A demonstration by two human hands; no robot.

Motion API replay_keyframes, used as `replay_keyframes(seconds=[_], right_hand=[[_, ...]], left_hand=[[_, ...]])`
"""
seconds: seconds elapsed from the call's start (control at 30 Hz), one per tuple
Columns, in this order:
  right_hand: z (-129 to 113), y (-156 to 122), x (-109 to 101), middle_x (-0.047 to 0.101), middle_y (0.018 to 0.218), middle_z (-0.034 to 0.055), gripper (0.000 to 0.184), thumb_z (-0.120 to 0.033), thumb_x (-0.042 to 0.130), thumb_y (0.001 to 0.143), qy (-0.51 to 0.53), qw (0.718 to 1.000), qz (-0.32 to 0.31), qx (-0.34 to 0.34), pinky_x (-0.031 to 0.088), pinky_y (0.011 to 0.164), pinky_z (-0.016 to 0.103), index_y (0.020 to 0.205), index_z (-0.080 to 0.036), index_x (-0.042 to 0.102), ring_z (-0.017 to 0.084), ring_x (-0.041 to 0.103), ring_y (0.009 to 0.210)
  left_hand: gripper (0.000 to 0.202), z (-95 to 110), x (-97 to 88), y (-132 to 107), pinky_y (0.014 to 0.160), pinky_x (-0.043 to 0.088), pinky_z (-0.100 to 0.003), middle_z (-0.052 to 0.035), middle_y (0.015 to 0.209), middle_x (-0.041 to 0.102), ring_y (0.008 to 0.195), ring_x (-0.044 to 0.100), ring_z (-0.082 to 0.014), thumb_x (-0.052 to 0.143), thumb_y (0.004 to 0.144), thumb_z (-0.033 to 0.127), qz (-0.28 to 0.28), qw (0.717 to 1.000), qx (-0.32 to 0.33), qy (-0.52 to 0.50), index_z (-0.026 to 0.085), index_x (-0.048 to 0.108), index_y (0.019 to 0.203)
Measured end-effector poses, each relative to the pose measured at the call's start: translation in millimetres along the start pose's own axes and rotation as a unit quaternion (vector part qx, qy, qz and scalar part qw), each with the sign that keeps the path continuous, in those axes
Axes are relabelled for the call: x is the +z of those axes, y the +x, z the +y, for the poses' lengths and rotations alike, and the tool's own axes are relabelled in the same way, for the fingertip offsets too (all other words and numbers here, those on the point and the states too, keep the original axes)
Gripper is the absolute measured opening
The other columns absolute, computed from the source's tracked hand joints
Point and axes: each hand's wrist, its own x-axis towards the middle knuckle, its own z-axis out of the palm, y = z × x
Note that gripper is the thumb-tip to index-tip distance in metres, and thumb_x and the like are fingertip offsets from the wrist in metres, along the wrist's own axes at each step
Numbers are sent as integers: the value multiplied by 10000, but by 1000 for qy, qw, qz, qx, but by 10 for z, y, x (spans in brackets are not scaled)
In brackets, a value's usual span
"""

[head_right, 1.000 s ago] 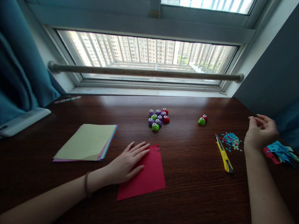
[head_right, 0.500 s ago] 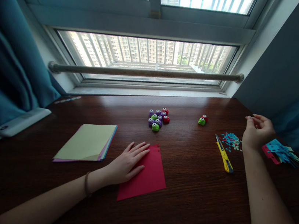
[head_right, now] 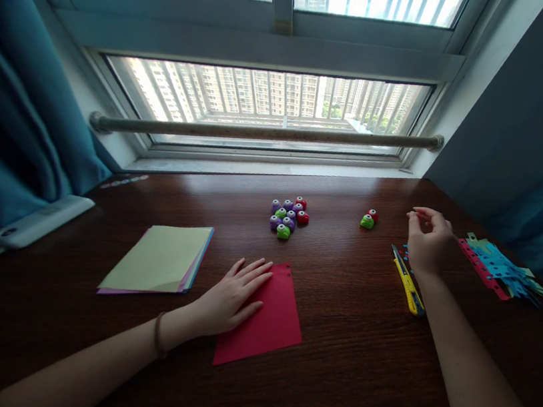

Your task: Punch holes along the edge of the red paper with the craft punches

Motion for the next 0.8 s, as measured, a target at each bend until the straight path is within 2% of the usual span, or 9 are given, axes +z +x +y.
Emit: replay_keyframes(seconds=[0.1, 0.23, 0.33, 0.47, 0.57, 0.63, 0.8], right_hand=[[-302, -167, 14, 657, 866, 60, 127, -250, 607, 812, -5, 993, -42, -106, 442, 780, 313, 904, -187, 668, 180, 563, 799], [-618, -445, 59, 642, 858, 42, 74, -236, 593, 821, 45, 977, -117, -171, 451, 797, 337, 851, -200, 650, 190, 571, 824], [-778, -712, 110, 627, 849, 43, 77, -191, 568, 833, 88, 952, -208, -206, 462, 794, 348, 871, -200, 634, 195, 567, 827], [-895, -1064, 184, 613, 800, 43, 108, -134, 534, 835, 133, 908, -315, -242, 475, 735, 352, 876, -204, 605, 205, 554, 807], [-922, -1216, 223, 615, 809, 40, 140, -111, 509, 839, 160, 875, -373, -264, 482, 741, 358, 885, -213, 593, 206, 548, 821], [-926, -1251, 233, 618, 820, 38, 160, -105, 499, 840, 167, 863, -388, -277, 484, 754, 369, 902, -219, 593, 207, 546, 829], [-950, -1249, 226, 621, 822, 46, 161, -114, 489, 850, 158, 857, -388, -299, 487, 759, 377, 910, -217, 598, 210, 546, 825]], left_hand=[[488, -5, 4, -5, 1084, 151, -565, -107, 1469, 259, 1363, 170, -271, 413, 916, 319, 0, 1000, 0, -2, 162, 326, 1370], [489, -6, -1, -15, 1085, 147, -564, -109, 1469, 259, 1364, 167, -271, 410, 918, 321, -7, 1000, -1, -2, 160, 324, 1372], [492, 0, -13, -12, 1085, 144, -563, -103, 1475, 245, 1366, 160, -266, 403, 920, 326, -15, 1000, -5, 4, 160, 316, 1375], [493, 4, -28, -7, 1086, 139, -563, -103, 1479, 234, 1367, 155, -265, 400, 921, 328, -17, 1000, -6, 6, 155, 315, 1375], [492, -2, -33, -18, 1085, 141, -564, -105, 1477, 239, 1366, 159, -269, 406, 919, 327, -12, 1000, -2, -1, 158, 319, 1373], [494, -9, -33, -27, 1083, 148, -565, -109, 1472, 249, 1363, 169, -274, 416, 914, 328, -8, 1000, 1, -11, 163, 326, 1370], [501, -28, -31, -40, 1081, 155, -565, -112, 1469, 256, 1361, 177, -279, 432, 902, 331, -8, 1000, 2, -22, 171, 335, 1367]])
